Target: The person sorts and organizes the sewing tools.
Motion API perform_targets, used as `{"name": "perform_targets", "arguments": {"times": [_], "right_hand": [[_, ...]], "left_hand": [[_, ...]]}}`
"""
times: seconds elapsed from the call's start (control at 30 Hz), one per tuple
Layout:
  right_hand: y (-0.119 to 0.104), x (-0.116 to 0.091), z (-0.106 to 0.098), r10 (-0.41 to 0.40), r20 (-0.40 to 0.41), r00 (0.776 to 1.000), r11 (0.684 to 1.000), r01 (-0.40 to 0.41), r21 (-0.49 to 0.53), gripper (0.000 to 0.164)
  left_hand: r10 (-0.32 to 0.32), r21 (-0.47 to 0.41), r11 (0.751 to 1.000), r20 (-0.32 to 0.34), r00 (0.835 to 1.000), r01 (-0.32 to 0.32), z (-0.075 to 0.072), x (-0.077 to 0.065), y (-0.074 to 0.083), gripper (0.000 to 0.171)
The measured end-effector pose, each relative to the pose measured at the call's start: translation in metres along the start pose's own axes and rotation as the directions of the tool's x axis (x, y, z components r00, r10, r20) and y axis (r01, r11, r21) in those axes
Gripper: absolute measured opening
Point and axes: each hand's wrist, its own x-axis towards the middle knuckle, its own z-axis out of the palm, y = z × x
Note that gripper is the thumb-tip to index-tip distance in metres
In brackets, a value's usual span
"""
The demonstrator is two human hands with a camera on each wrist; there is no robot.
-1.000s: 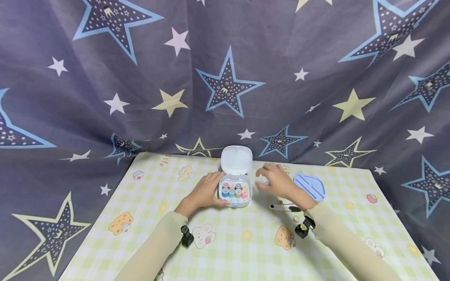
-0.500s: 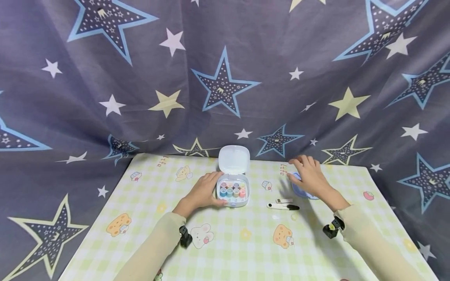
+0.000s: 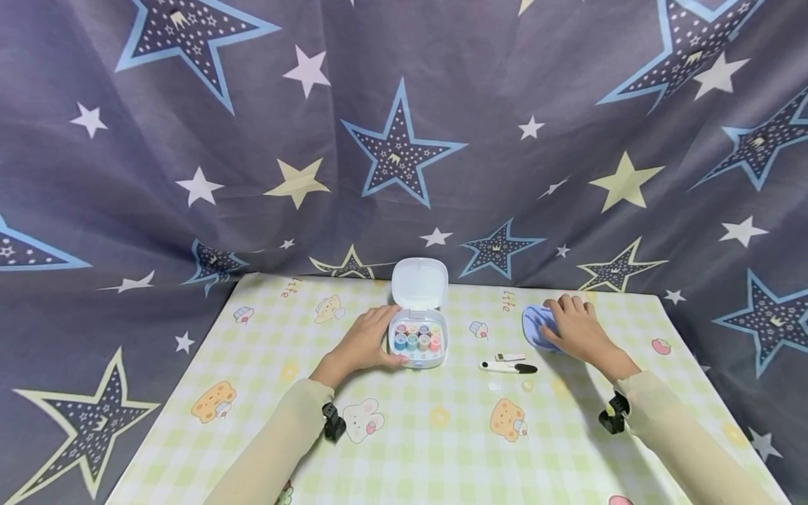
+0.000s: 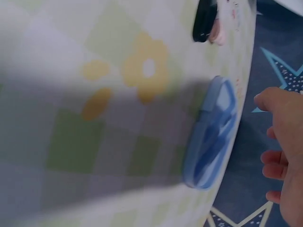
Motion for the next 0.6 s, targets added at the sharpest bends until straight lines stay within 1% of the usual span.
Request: {"name": "perform_targets", "arguments": {"times": [0.23,0.5,0.6], "right_hand": [[0.006,-0.004,0.007,0.034,0.054,0.998,0.999,-0.034,-0.006,0.044],[0.01,-0.007,0.012,0.059,0.082,0.995,0.998,-0.059,0.001,0.042],[0.013,-0.007,0.016,0.064,0.086,0.994,0.998,-0.064,-0.006,0.042]], "left_hand": [[0.013,0.003,1.0,-0.021,1.0,-0.013,0.004,0.001,-0.003,0.118],[0.014,0.002,1.0,-0.023,1.0,-0.014,0.002,0.0,-0.002,0.118],[0.005,-0.005,1.0,-0.012,1.0,-0.005,0.002,0.0,-0.002,0.118]]}}
